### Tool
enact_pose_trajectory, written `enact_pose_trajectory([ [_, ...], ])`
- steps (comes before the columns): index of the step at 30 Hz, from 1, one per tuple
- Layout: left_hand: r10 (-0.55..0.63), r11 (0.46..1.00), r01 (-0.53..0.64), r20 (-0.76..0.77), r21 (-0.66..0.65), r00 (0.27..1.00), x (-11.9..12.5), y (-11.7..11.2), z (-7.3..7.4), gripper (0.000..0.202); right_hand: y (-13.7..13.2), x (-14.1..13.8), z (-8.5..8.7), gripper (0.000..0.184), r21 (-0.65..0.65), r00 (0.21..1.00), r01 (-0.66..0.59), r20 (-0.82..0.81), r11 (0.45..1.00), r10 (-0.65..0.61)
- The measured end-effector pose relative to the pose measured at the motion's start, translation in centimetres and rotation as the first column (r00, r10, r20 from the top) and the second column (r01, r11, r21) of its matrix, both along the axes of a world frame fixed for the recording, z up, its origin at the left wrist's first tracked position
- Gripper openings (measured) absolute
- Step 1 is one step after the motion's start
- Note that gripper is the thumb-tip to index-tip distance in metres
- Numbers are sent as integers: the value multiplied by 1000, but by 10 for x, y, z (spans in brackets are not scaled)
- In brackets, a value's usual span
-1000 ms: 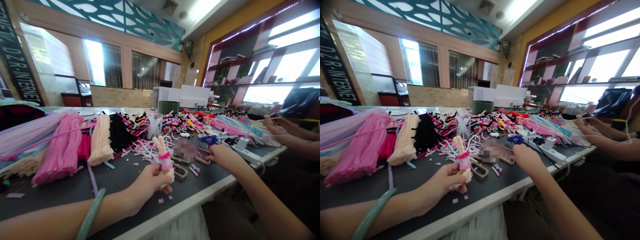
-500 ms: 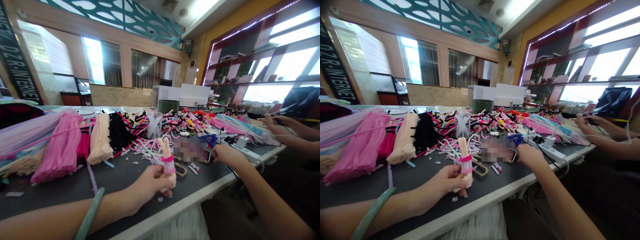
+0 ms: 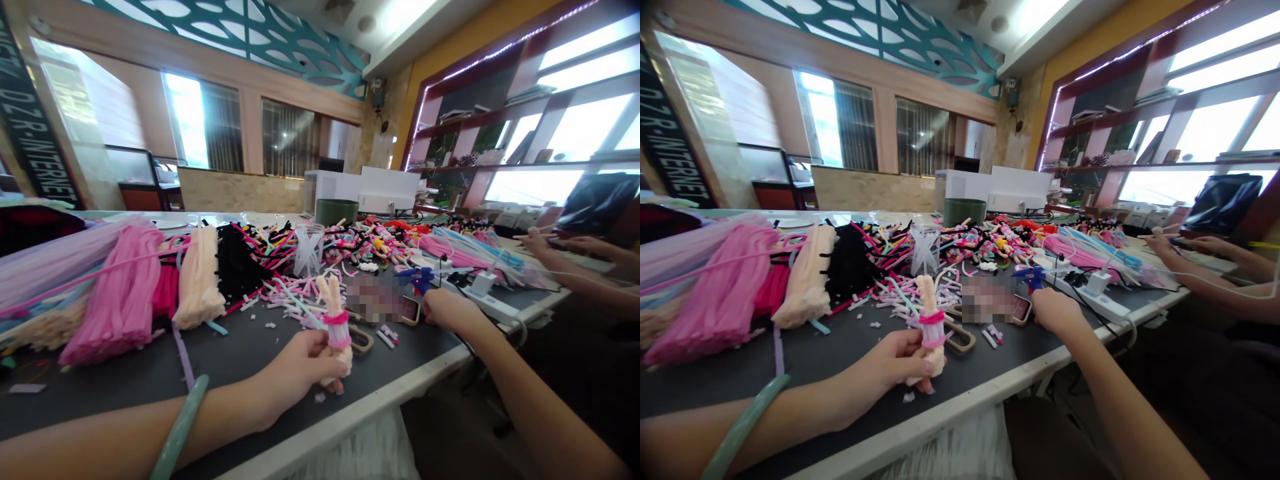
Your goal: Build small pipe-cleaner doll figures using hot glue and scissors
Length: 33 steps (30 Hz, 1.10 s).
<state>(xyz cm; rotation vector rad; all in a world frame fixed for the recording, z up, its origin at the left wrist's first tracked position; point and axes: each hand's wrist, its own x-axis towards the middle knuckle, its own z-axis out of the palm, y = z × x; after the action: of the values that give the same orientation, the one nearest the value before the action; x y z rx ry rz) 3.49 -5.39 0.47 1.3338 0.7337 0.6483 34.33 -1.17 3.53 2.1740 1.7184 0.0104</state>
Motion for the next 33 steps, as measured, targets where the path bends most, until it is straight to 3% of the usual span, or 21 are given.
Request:
enact_pose_trajectory([
  [11, 1, 1000, -1, -1, -9, 1000, 0, -2, 0, 24, -5, -11, 3, 9, 141, 997, -59, -49, 988, 67],
  [33, -8, 1000, 8, -7, 15, 1000, 1, -3, 4, 23, -25, -47, 13, 19, 156, 987, -161, 17, 975, 161],
])
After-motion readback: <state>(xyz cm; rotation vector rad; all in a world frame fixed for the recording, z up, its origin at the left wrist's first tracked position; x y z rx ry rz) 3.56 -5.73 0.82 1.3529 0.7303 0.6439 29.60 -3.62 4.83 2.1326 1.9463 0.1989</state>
